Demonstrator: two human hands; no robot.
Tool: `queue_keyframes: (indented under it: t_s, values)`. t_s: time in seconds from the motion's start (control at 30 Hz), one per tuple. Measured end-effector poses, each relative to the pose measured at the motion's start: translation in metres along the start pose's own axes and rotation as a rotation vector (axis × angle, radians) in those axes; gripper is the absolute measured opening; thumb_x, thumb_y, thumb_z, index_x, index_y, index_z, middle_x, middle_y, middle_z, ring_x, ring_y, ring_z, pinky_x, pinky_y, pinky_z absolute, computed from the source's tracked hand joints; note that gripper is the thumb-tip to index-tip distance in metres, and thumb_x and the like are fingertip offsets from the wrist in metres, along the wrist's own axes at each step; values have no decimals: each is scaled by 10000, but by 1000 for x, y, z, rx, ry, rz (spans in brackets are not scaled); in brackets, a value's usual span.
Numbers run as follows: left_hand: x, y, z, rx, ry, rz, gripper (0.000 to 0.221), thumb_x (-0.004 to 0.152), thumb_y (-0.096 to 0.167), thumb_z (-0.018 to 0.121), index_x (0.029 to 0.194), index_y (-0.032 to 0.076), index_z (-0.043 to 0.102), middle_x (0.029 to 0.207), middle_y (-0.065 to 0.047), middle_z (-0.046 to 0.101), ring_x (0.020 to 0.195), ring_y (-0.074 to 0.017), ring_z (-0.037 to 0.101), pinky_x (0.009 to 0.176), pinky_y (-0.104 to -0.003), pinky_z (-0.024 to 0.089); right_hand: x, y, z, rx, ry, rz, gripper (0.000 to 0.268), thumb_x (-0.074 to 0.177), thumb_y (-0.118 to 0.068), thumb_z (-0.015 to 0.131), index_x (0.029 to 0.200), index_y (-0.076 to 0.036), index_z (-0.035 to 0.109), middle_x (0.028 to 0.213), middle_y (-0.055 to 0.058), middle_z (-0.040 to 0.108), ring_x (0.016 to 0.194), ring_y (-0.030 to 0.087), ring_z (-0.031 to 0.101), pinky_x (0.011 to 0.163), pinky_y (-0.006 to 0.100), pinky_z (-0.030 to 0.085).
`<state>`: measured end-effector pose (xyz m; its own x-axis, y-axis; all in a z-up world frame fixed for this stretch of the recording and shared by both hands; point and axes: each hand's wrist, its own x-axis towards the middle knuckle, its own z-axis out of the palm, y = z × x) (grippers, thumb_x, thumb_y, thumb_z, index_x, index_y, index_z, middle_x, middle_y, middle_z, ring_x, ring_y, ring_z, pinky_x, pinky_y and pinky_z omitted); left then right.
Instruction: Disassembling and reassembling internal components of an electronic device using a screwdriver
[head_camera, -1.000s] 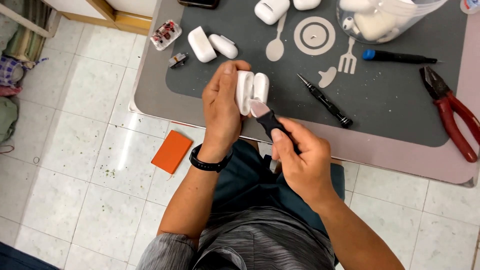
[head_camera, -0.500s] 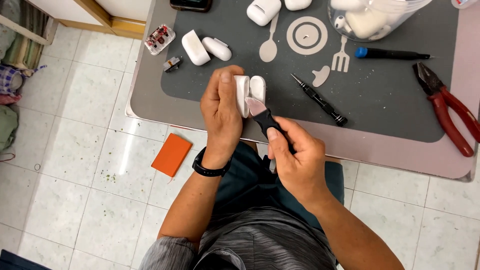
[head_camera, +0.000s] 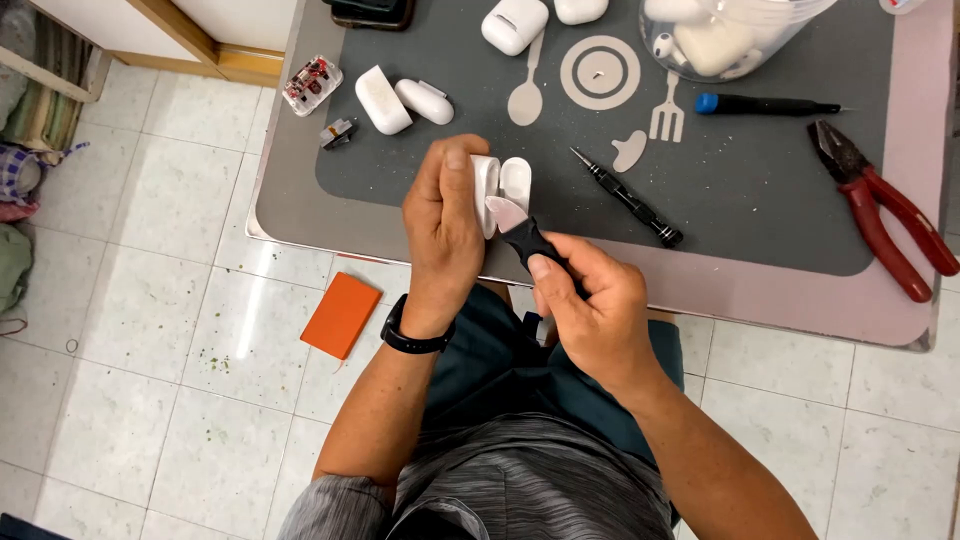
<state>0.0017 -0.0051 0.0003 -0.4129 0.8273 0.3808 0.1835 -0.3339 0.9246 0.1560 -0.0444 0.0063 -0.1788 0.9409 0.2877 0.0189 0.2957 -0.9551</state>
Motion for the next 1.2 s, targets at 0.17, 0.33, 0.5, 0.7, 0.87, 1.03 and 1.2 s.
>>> queue_keyframes:
  t_s: [0.17,0.33,0.5,0.7,0.87,1.03,1.2]
  values:
    - [0,9,0,37,-57,16,379,1138,308,378,1105,76,676,760,-113,575,762,-187,549,696,-377,505,-2,1,-1,-12,-15,10,189,994,-51,638,1119,54,735,520,64,613,473,86,516,459,233,437]
    - [-2,4,2,86,-110,31,382,1138,313,367,1089,101,681,775,-117,613,773,-185,574,721,-382,521,-4,9,-4,-122,2,-15,191,985,-55,656,1127,34,745,519,82,631,474,136,588,453,259,452]
    - [-10,13,7,238,-149,75,308,1122,287,390,1129,148,665,816,-166,679,707,-338,656,670,-461,531,1,-3,-10,-172,5,35,169,960,-62,674,1082,2,771,493,86,620,465,124,558,438,282,455]
    - [4,1,1,107,-196,46,197,1091,259,538,1090,114,671,734,-160,630,680,-180,547,630,-438,534,13,-14,-14,25,-157,298,101,895,-64,683,912,7,754,494,115,658,383,150,586,398,271,464]
    - [17,1,0,-153,-465,-233,189,1038,204,630,1024,36,717,565,-60,618,432,-102,594,391,-227,488,37,-20,-26,-65,-299,361,252,977,-163,619,779,-32,705,443,90,614,401,122,505,403,249,391]
    - [12,6,9,31,-345,-120,187,1039,262,654,1009,115,764,597,-30,610,593,-65,523,497,-255,456,50,-34,-20,-168,-230,424,203,899,-112,616,722,-50,694,438,103,616,322,151,548,357,250,417]
    - [10,11,13,87,-313,-101,179,1035,301,668,1003,160,776,614,-20,629,633,-68,508,546,-259,475,54,-28,-23,-59,-273,468,228,904,-109,592,721,-22,696,458,119,636,316,133,568,334,225,424]
